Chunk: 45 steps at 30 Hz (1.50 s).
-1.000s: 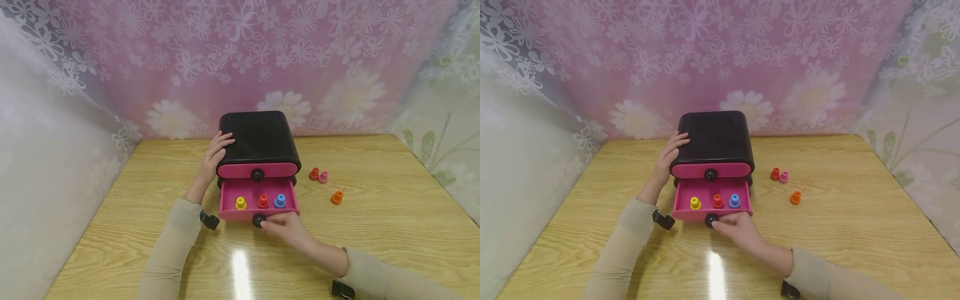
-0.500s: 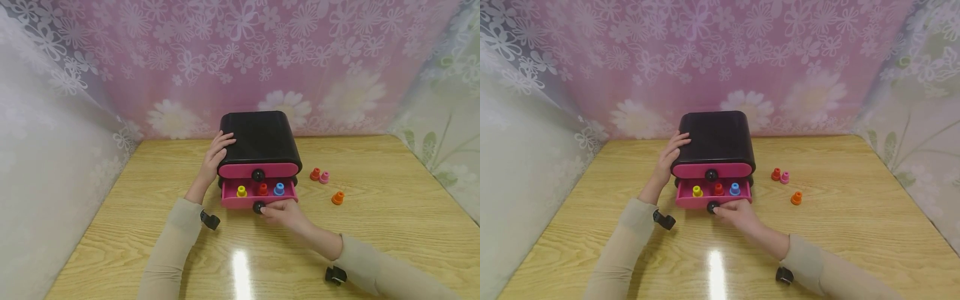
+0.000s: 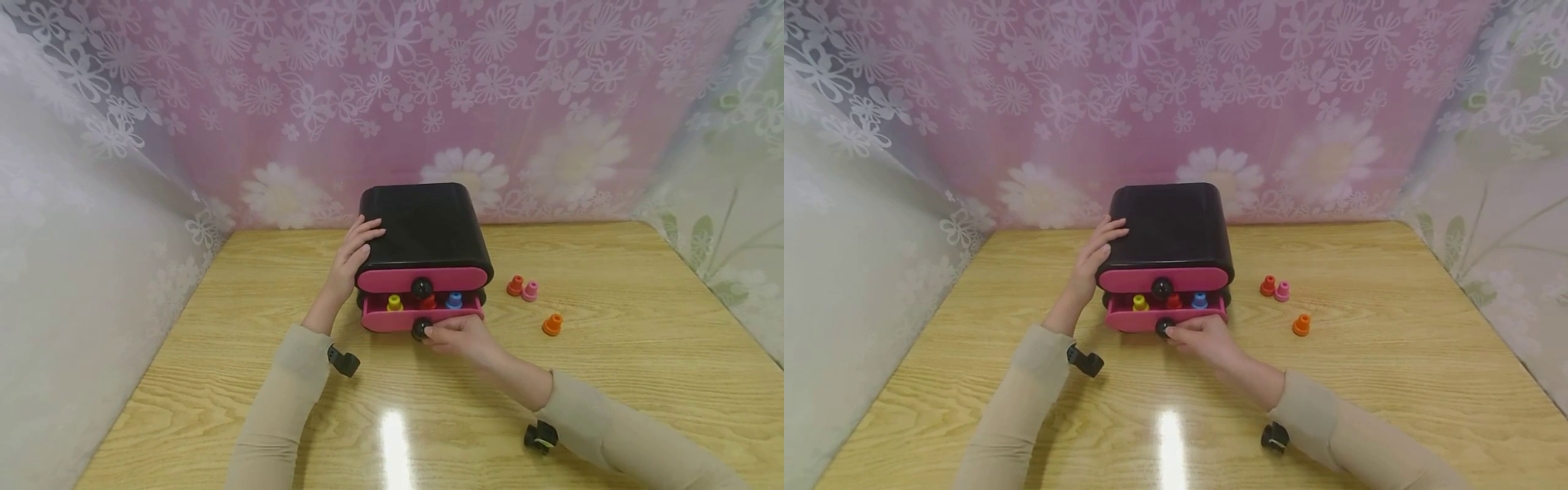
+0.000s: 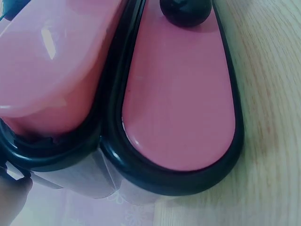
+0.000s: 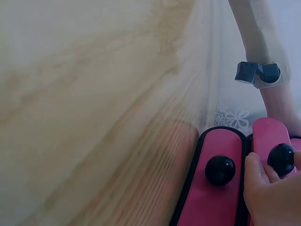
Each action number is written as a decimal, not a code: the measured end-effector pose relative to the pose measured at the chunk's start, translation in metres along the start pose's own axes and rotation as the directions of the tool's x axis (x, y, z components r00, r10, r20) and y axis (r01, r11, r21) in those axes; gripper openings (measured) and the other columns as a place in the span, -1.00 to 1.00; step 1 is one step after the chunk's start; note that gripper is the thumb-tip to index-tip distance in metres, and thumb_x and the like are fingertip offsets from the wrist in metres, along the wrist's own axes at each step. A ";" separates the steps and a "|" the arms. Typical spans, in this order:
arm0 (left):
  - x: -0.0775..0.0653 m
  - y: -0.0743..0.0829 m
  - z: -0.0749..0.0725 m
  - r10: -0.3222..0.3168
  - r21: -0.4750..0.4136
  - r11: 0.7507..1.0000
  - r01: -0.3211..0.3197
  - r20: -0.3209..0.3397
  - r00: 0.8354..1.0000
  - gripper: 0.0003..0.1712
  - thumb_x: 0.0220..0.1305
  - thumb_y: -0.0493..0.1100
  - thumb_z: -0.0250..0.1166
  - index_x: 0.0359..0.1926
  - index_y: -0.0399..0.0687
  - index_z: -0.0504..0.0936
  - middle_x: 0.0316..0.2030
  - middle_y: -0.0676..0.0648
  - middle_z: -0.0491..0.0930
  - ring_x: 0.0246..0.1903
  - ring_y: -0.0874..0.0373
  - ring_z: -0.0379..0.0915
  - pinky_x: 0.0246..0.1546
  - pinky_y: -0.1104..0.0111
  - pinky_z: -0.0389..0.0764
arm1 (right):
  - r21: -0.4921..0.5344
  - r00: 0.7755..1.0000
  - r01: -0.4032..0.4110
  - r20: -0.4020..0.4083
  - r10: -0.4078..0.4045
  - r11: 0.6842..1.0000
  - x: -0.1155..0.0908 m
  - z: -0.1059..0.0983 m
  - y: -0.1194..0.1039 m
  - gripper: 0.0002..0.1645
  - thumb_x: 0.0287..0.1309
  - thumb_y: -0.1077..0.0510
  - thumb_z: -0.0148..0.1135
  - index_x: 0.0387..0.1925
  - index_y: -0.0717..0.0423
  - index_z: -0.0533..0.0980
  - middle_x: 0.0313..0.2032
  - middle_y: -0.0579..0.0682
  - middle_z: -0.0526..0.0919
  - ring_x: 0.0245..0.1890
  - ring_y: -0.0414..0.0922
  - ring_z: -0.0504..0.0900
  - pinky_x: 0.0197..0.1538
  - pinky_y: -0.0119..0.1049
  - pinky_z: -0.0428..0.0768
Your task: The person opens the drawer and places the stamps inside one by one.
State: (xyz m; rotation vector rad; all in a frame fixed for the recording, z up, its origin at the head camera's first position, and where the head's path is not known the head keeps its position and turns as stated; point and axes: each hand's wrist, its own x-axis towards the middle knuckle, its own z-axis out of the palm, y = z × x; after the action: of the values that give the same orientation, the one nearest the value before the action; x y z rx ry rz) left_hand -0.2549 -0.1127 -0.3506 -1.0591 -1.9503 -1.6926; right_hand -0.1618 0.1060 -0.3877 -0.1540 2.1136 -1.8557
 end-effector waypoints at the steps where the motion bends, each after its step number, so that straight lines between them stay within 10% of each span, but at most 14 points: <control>1: 0.001 0.004 0.001 -0.001 -0.001 1.000 0.001 0.001 1.000 -0.60 0.18 -0.42 -0.20 -0.02 -0.60 0.36 0.13 -0.45 0.19 0.26 -0.24 -0.27 0.23 0.13 -0.22 | 0.005 1.000 0.003 0.003 -0.003 1.000 0.001 -0.001 0.000 -0.62 0.06 0.21 0.16 -0.22 0.53 0.49 -0.30 0.25 0.61 -0.19 0.14 0.56 -0.12 -0.08 0.49; 10: 0.003 0.016 0.002 -0.011 0.016 1.000 0.011 -0.004 1.000 -0.60 0.18 -0.42 -0.21 -0.03 -0.63 0.34 0.11 -0.49 0.18 0.24 -0.29 -0.27 0.23 0.11 -0.21 | 0.040 1.000 0.003 -0.009 -0.003 0.999 0.012 -0.004 -0.004 -0.63 0.06 0.25 0.15 -0.21 0.56 0.47 -0.28 0.26 0.60 -0.20 0.07 0.58 -0.11 -0.08 0.48; 23: 0.001 -0.021 0.001 0.004 -0.005 1.000 -0.004 0.002 1.000 -0.52 0.25 -0.18 -0.16 0.02 -0.47 0.40 0.16 -0.32 0.22 0.29 -0.03 -0.25 0.23 0.14 -0.22 | 0.058 1.000 -0.005 -0.024 0.007 0.998 0.026 -0.008 -0.003 -0.63 0.07 0.29 0.11 -0.19 0.60 0.44 -0.26 0.33 0.57 -0.19 0.09 0.57 -0.10 -0.06 0.46; 45: 0.002 -0.020 0.001 0.014 -0.008 1.000 -0.014 -0.003 1.000 -0.54 0.26 -0.22 -0.16 0.03 -0.48 0.39 0.17 -0.32 0.21 0.29 -0.06 -0.26 0.23 0.16 -0.23 | -0.017 0.999 0.016 0.029 -0.015 1.000 0.023 -0.018 0.001 -0.58 0.10 0.24 0.11 -0.15 0.60 0.42 -0.23 0.36 0.56 -0.21 0.06 0.58 -0.10 -0.05 0.47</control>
State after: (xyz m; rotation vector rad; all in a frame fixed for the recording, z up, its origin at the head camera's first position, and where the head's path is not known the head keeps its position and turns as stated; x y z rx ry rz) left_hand -0.2705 -0.1116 -0.3639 -1.0697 -1.9311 -1.6951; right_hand -0.1888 0.1163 -0.3905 -0.2007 2.1149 -1.8330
